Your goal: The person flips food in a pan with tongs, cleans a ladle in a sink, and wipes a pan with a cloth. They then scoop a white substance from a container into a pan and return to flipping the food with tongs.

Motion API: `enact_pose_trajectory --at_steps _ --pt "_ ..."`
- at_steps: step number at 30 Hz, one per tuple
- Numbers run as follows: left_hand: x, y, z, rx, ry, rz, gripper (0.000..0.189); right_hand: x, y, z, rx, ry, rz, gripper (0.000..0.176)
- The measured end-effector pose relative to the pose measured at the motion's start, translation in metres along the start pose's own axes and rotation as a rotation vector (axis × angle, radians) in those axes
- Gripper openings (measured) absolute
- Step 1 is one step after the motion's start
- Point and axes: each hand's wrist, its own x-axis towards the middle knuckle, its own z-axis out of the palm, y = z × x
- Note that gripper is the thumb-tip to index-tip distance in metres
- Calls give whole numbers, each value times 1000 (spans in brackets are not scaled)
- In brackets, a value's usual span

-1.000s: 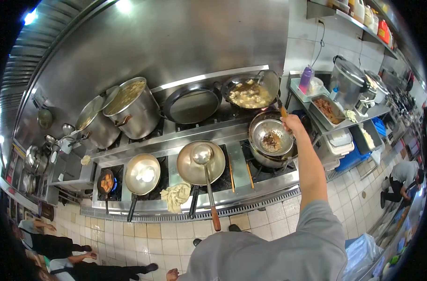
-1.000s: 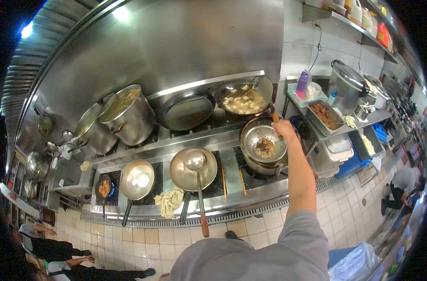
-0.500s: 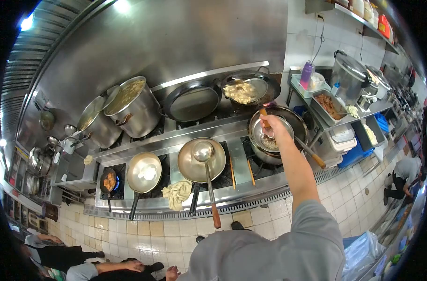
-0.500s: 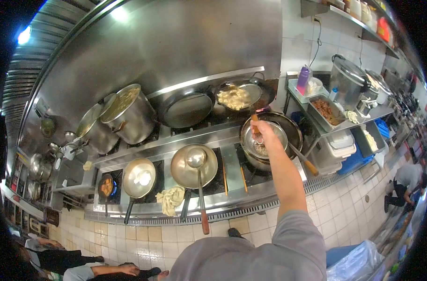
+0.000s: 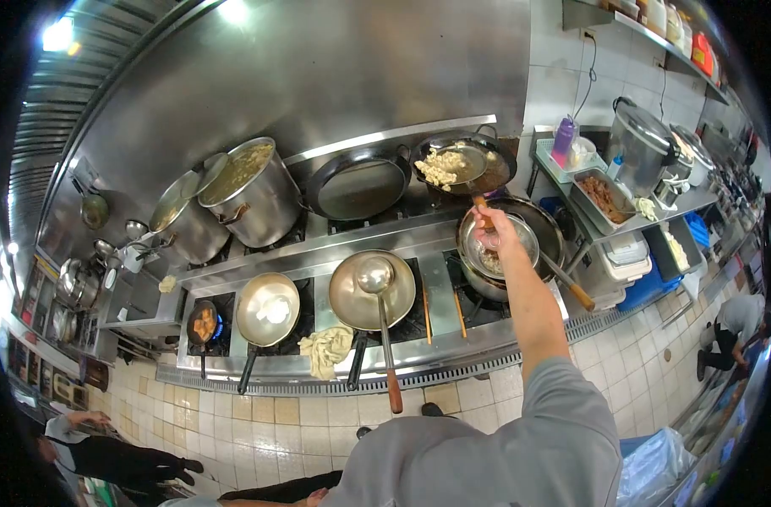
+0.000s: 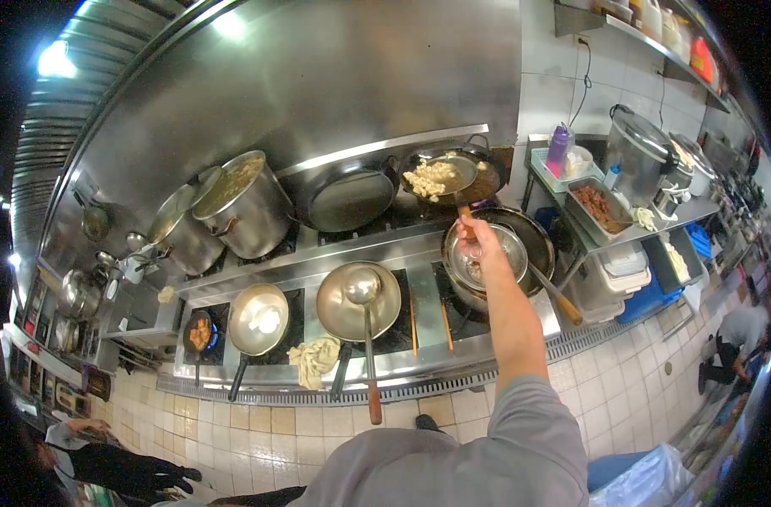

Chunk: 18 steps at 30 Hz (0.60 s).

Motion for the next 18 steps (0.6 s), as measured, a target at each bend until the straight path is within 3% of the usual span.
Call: enact_pose_trajectory --at_steps 4,8,10,12,13,15,16,18 --pt "1 -4 -5 -3 4 15 35 -12 -7 -8 -56 11 -46 19" --pt "8 -7 -8 11 -17 50 34 -15 -22 -27 -376 64 -160 18" --pt "13 -12 -10 20 -26 76 33 -28 -30 -18 -675 205 -311 20" --pt "21 -23 -15 66 -57 170 33 -38 -32 -9 -748 278 -391 22" --pt "29 -33 -19 204 -93 345 33 -39 -35 -9 -819 301 -417 21" --pt "43 -51 -26 913 48 1198 32 -43 -37 -7 -894 324 -440 20" --pt "37 -43 -22 910 46 1196 32 -47 -37 -3 -954 360 -449 20" --pt "27 -25 -12 25 -102 277 32 -48 -38 -2 -1018 395 -458 20"
